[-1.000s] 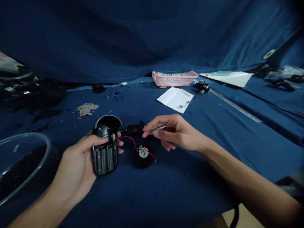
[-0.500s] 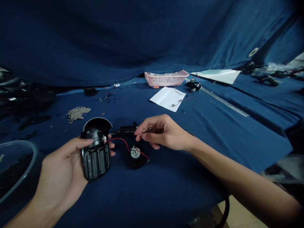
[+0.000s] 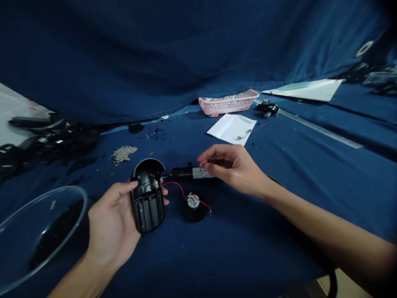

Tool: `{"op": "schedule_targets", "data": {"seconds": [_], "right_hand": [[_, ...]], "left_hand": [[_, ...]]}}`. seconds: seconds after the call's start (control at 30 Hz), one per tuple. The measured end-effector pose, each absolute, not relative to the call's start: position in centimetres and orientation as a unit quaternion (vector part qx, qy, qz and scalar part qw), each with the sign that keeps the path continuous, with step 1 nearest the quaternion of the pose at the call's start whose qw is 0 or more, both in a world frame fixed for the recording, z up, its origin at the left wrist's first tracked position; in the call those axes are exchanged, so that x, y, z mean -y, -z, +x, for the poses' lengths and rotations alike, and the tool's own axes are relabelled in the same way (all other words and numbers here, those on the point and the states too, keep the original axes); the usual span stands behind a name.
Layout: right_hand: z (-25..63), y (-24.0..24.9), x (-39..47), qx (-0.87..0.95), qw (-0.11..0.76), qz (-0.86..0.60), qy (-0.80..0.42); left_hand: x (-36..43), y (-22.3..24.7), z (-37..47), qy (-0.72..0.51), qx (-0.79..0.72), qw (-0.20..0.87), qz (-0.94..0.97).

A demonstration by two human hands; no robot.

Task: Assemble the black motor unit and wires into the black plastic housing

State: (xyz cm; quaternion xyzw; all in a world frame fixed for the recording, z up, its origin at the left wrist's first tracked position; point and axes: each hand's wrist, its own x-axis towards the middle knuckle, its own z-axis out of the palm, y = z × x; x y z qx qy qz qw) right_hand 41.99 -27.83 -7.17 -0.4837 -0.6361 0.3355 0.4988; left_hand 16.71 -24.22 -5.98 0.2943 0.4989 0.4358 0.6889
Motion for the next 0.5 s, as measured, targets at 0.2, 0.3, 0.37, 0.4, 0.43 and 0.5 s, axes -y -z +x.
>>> {"op": "schedule_targets", "data": {"seconds": [0.2,0.3,0.37,0.4,0.43,0.5], "right_hand": [[42.19,7.58,27.7,0.774,0.298,-0.548,-0.107],[42.09,7.92,27.55,0.793,0.181,-0.579,-0.045],[42.03,8.03,27.56,0.788,0.141,-0.598,-0.028],[42.01,8.03,27.62,0.784,0.136,-0.606,-0.029],[41.98,8.0,27.72,0.779,0.137,-0.611,-0.033],[41.92,7.92,28.02,0.775,0.143,-0.614,-0.044]], "left_hand": [[24.75,5.54,17.08,-0.487,-0.464,0.677,0.298],[24.87,5.58,17.02,-0.519,-0.44,0.672,0.294],[24.91,5.65,16.89,-0.515,-0.422,0.684,0.298],[24.91,5.7,16.83,-0.509,-0.412,0.693,0.303],[24.9,5.74,16.79,-0.502,-0.404,0.699,0.309],[24.81,5.81,16.78,-0.499,-0.404,0.694,0.325]]}}
